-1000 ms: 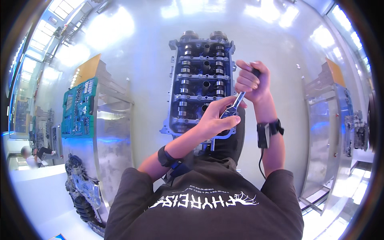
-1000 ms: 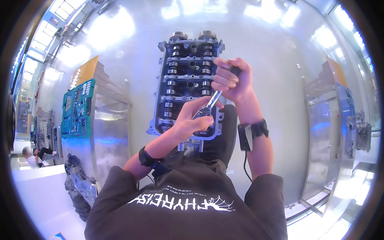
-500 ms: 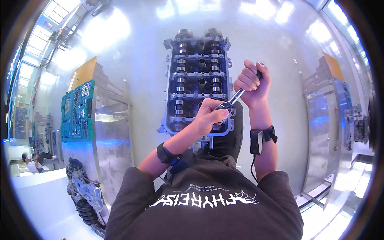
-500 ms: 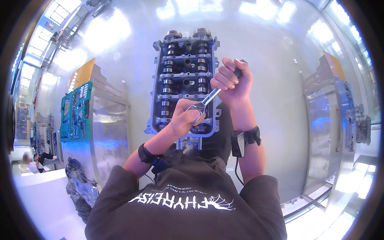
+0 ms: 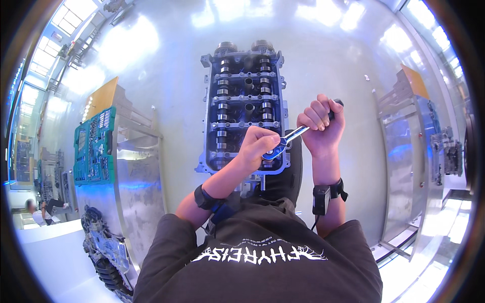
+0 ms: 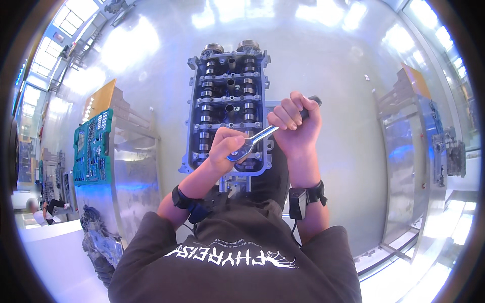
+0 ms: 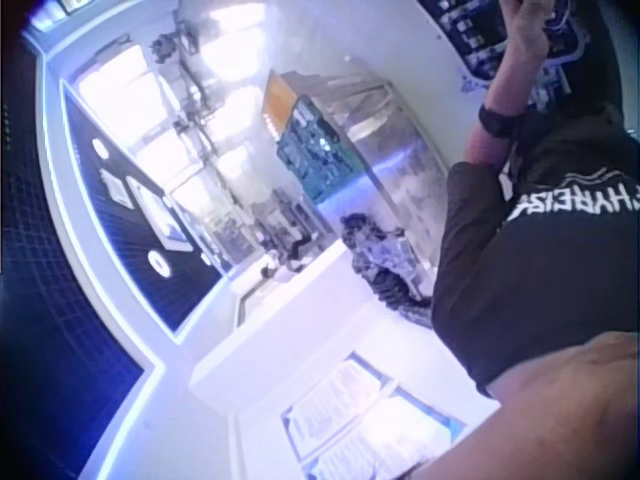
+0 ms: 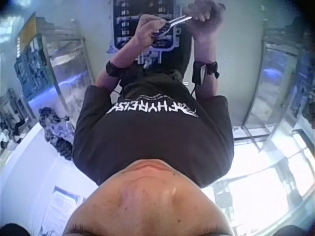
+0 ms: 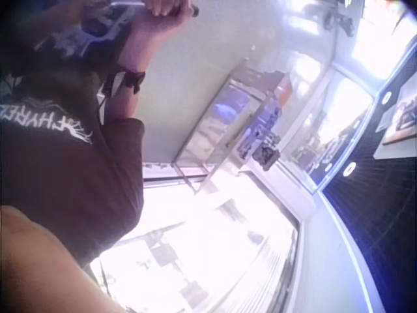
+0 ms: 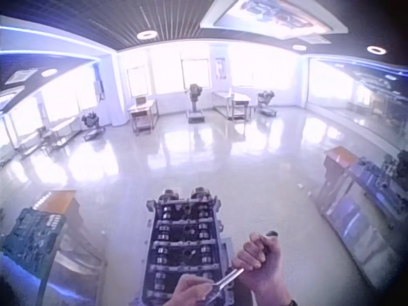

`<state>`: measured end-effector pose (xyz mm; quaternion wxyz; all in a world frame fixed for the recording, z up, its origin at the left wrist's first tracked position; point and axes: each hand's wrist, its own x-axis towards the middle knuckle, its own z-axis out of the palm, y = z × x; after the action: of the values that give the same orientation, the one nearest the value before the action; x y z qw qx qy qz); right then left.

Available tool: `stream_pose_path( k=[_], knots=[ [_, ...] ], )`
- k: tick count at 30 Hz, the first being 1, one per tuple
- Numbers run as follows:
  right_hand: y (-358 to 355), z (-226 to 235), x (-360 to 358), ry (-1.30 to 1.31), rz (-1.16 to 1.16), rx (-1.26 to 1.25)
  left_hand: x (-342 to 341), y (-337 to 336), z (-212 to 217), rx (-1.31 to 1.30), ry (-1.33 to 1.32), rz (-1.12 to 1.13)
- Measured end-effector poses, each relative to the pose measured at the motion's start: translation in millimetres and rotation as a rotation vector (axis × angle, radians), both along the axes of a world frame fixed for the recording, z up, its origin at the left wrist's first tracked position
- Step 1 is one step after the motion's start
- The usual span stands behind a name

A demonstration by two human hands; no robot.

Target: Using a socket wrench to tighten bolts on an engine cylinder head.

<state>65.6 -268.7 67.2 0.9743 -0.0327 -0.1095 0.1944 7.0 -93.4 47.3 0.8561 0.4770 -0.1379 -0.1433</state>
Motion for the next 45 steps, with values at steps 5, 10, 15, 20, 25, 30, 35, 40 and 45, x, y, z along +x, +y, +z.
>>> stream_pose_path(
  k=[5,10,15,20,25,30,35,40,45],
  knots=[
    [-0.7,0.2,-10.2,0.001,-0.043,0.006,-2.9,1.8,3.7,0.038,0.064,-0.006],
    [0.7,2.1,-6.9,-0.022,-0.034,-0.023,1.2,11.2,-2.6,0.104,0.064,-0.151],
    [-2.1,2.0,10.2,-0.023,0.21,-0.029,-9.7,2.0,-1.7,0.09,-0.046,-0.274],
    [21.1,16.2,33.1,-0.089,0.534,-0.093,-22.0,-4.9,-11.4,0.142,-0.201,-0.227],
    [58.8,22.3,58.5,-0.124,0.914,-0.121,-20.4,-8.8,-18.4,0.164,-0.297,-0.098],
    [79.3,14.0,65.6,-0.085,0.939,-0.05,-19.5,-3.4,-15.1,0.081,-0.113,-0.109],
    [62.8,4.8,60.3,-0.114,0.581,0.004,-10.2,8.8,-13.4,-0.025,-0.076,-0.091],
    [50.6,2.0,62.3,-0.128,0.545,0.02,1.9,7.7,-17.0,0.017,-0.108,-0.208],
    [46.2,6.2,61.4,-0.077,0.537,-0.054,-1.3,8.3,5.8,0.213,-0.14,-0.151]
  ],
)
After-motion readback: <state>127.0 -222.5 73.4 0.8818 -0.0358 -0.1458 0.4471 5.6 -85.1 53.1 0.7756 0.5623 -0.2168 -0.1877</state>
